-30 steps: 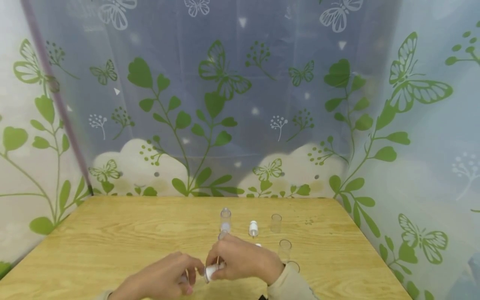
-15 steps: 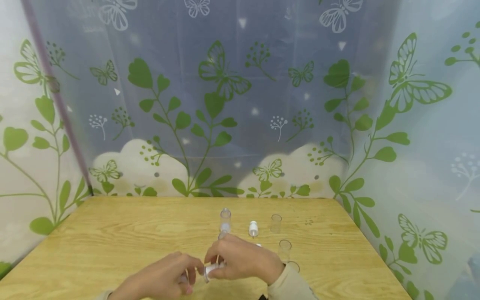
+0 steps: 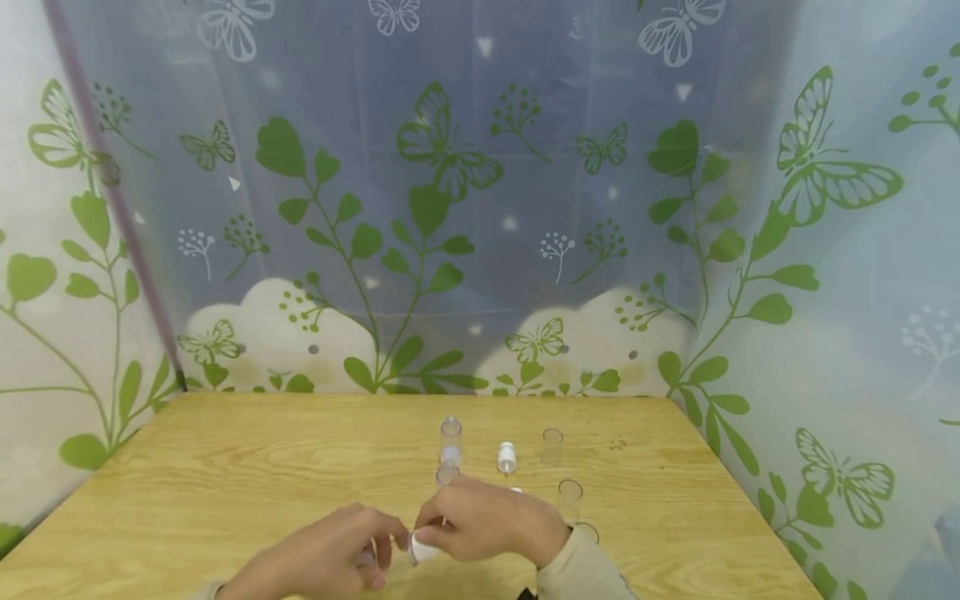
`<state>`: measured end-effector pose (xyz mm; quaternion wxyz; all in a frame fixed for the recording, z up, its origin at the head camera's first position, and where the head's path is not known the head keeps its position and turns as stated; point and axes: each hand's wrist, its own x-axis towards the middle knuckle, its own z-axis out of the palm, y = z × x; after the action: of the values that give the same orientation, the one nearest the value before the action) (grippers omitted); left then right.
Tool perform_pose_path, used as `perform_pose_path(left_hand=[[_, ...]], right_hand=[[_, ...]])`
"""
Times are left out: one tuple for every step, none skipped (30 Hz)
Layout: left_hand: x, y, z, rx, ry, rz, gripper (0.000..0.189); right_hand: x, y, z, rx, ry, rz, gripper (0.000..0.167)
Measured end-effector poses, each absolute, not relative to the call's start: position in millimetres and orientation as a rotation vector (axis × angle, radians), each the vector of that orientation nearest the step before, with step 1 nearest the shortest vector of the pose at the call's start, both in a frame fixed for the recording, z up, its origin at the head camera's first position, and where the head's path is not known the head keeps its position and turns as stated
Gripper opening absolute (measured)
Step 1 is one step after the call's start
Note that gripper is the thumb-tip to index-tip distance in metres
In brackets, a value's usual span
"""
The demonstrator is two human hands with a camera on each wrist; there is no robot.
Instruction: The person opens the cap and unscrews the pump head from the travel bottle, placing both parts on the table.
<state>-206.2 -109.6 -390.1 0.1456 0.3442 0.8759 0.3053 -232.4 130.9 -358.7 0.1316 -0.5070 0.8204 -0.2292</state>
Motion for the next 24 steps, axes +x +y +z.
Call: perform_pose_path(left_hand=[[-206.3,-109.7,-390.0,0.991,2.522,0.879,0.038],[-206.4,-109.7,-390.0,0.990,2.523,0.876,0.038],[-206.5,-109.7,-390.1,0.991,2.522,0.877,0.038],[-206.4,-109.6,-390.1,0.988,2.523,0.874,0.038],[-206.1,-109.3,-390.2,0.983,2.522,0.873,0.038],[-206.2,-109.4,-390.2,0.990,2.519,0.877,0.038],[-206.0,-109.3,-390.2,0.990,2.519,0.877,0.038],[-206.0,-109.3,-390.2,0.988,2.517,0.879,0.038],[-206.1,-109.4,-390.4,0.987,2.516,0.880,0.038],[-206.0,-109.3,-390.4,0.986,2.517,0.878,0.038],[-206.0,-109.3,-390.3,0.983,2.518,0.878,0.038],[-206.3,-109.7,-390.5,0.986,2.520,0.877,0.037],[-206.3,-109.6,-390.6,0.980,2.524,0.872,0.038],[-206.3,-109.8,-390.6,0.979,2.528,0.868,0.038],[-206.2,-109.9,-390.8,0.981,2.531,0.866,0.038],[-206.2,-110.2,-390.9,0.983,2.531,0.869,0.038],[-206.2,-110.5,-391.1,0.987,2.532,0.871,0.038],[-206.2,-110.6,-391.2,0.990,2.534,0.870,0.038],[-206.2,-110.7,-391.2,0.991,2.535,0.870,0.039],[-206.4,-110.8,-391.2,0.995,2.533,0.873,0.038],[-206.5,-110.7,-391.2,0.995,2.531,0.876,0.038],[-206.4,-110.5,-391.0,0.992,2.527,0.879,0.038],[-206.1,-110.2,-390.9,0.988,2.527,0.879,0.038],[-205.9,-110.0,-390.7,0.982,2.524,0.880,0.038]], right_hand=[[-232.4,130.9,-358.7,-1.470,2.383,-0.660,0.025],[-232.2,130.9,-358.6,-1.468,2.386,-0.654,0.025],[-232.0,130.9,-358.5,-1.467,2.392,-0.646,0.024],[-231.8,130.8,-358.4,-1.464,2.397,-0.639,0.024],[-231.4,130.6,-358.3,-1.460,2.402,-0.632,0.023],[-231.1,130.4,-358.3,-1.453,2.408,-0.627,0.022],[-230.8,130.2,-358.3,-1.450,2.415,-0.622,0.021],[-230.4,129.9,-358.4,-1.445,2.423,-0.618,0.020],[-230.2,129.6,-358.4,-1.444,2.430,-0.615,0.019],[-230.1,129.1,-358.6,-1.442,2.436,-0.614,0.018],[-230.1,128.6,-358.6,-1.441,2.443,-0.610,0.017],[-230.2,128.2,-358.8,-1.440,2.449,-0.609,0.016],[-230.3,127.7,-358.8,-1.441,2.455,-0.606,0.015],[-230.4,127.3,-358.9,-1.444,2.461,-0.602,0.015],[-230.5,127.0,-358.9,-1.445,2.464,-0.601,0.015],[-230.6,126.7,-358.9,-1.449,2.469,-0.598,0.015],[-230.7,126.5,-358.9,-1.450,2.472,-0.594,0.015],[-230.7,126.4,-358.8,-1.453,2.475,-0.591,0.016],[-230.8,126.4,-358.8,-1.455,2.477,-0.588,0.016],[-230.9,126.3,-358.8,-1.459,2.479,-0.584,0.016],[-230.9,126.3,-358.7,-1.460,2.481,-0.580,0.017],[-231.0,126.2,-358.5,-1.462,2.484,-0.575,0.017],[-231.1,126.1,-358.4,-1.460,2.489,-0.570,0.017],[-231.0,125.9,-358.2,-1.458,2.495,-0.564,0.017]])
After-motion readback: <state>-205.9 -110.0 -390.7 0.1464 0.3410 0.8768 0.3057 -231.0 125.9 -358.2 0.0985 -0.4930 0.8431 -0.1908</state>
